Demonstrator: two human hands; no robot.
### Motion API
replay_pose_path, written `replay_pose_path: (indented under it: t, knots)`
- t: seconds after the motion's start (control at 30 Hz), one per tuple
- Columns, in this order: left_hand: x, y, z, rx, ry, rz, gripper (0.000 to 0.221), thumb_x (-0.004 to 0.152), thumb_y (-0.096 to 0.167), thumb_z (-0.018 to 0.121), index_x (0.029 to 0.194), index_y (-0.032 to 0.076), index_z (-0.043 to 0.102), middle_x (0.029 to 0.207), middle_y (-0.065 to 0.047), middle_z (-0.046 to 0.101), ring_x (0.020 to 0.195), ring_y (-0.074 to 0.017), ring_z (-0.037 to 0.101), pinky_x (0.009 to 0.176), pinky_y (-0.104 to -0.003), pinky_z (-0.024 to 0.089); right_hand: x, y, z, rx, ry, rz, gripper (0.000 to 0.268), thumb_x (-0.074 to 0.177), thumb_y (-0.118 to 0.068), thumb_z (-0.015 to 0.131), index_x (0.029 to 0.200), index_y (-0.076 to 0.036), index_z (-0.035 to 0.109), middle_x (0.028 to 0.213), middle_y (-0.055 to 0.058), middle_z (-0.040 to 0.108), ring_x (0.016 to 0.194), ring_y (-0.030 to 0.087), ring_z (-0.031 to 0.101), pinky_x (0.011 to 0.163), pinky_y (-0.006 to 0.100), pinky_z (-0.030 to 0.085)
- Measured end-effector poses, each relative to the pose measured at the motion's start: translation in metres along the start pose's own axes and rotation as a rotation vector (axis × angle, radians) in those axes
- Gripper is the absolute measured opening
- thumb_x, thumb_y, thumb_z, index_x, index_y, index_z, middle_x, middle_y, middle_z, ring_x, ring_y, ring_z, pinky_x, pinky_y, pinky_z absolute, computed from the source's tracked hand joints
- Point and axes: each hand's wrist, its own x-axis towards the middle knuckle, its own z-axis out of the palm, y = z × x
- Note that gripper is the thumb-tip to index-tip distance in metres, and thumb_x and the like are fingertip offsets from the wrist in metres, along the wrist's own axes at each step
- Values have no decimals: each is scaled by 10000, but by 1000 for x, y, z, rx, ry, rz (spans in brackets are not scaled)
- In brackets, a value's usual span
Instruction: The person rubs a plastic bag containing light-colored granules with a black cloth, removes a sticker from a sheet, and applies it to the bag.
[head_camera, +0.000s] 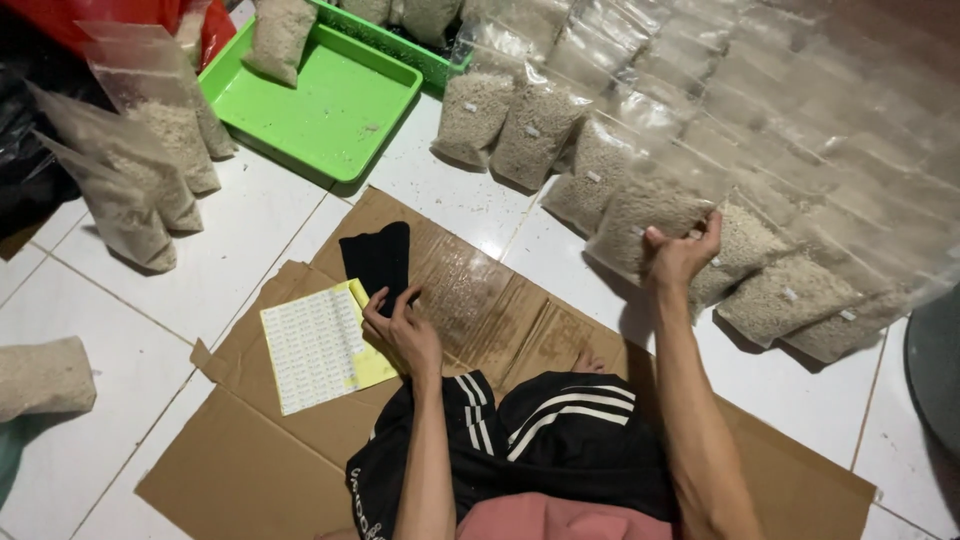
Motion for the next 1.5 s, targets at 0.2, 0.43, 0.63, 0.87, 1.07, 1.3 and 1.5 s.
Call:
replay_pose_path:
  t: [0.2, 0.43, 0.63, 0.87, 1.07, 1.3, 1.5]
  knots:
    - [0, 16, -11, -29, -42, -16, 374, 950, -16, 482, 906, 264, 727, 1172, -5, 445, 1150, -254, 448, 1067, -393, 295, 19, -12, -19, -148, -127, -250, 666, 600, 169, 840, 1109, -73, 486, 1037, 151, 507, 968, 280, 511, 892, 457, 451]
    - [-1, 4, -4, 28, -67, 0, 315, 931, 16, 520, 909, 264, 712, 1182, 12, 447, 1179, -243, 443, 1068, -403, 301, 1, -8, -16, -138, -106, -279, 746, 593, 160, 852, 1190, -41, 452, 1111, 162, 461, 1051, 347, 530, 983, 447, 421]
    - [-2, 2, -4, 30, -73, -1, 312, 909, 18, 525, 913, 273, 705, 1185, 13, 442, 1187, -254, 450, 1068, -402, 303, -47, -35, -7, -467, 139, -369, 1028, 665, 97, 872, 1457, -121, 255, 1338, 190, 258, 1136, 338, 435, 1115, 510, 298]
    - [1, 5, -2, 52, -44, 7, 294, 912, 37, 524, 939, 267, 705, 1181, 9, 446, 1175, -256, 461, 1050, -404, 317, -48, 55, -22, -806, -215, -500, 528, 653, -42, 833, 1016, -44, 450, 1075, 91, 271, 1057, 372, 379, 1126, 597, 278]
    - [2, 0, 3, 45, 43, 57, 249, 871, 81, 590, 1010, 246, 713, 1165, -24, 472, 1135, -283, 484, 1013, -436, 335, -46, 39, -17, -871, -256, -576, 472, 674, 0, 796, 833, -61, 356, 985, 109, 316, 981, 365, 387, 1099, 550, 240]
    - [3, -12, 10, -95, 151, 76, 394, 881, -2, 533, 1210, 172, 662, 1229, -133, 445, 1157, -383, 461, 1040, -491, 330, -48, 27, -17, -902, -268, -537, 453, 689, 22, 805, 857, -34, 388, 1021, 136, 342, 1019, 387, 393, 1095, 580, 228]
    - [7, 8, 1, -144, 239, 87, 388, 995, 6, 485, 1376, 46, 544, 1350, -229, 300, 1196, -371, 429, 1079, -497, 355, -54, 6, -13, -915, -252, -539, 309, 633, -74, 716, 859, -26, 510, 1037, 212, 389, 1019, 365, 365, 841, 490, 357]
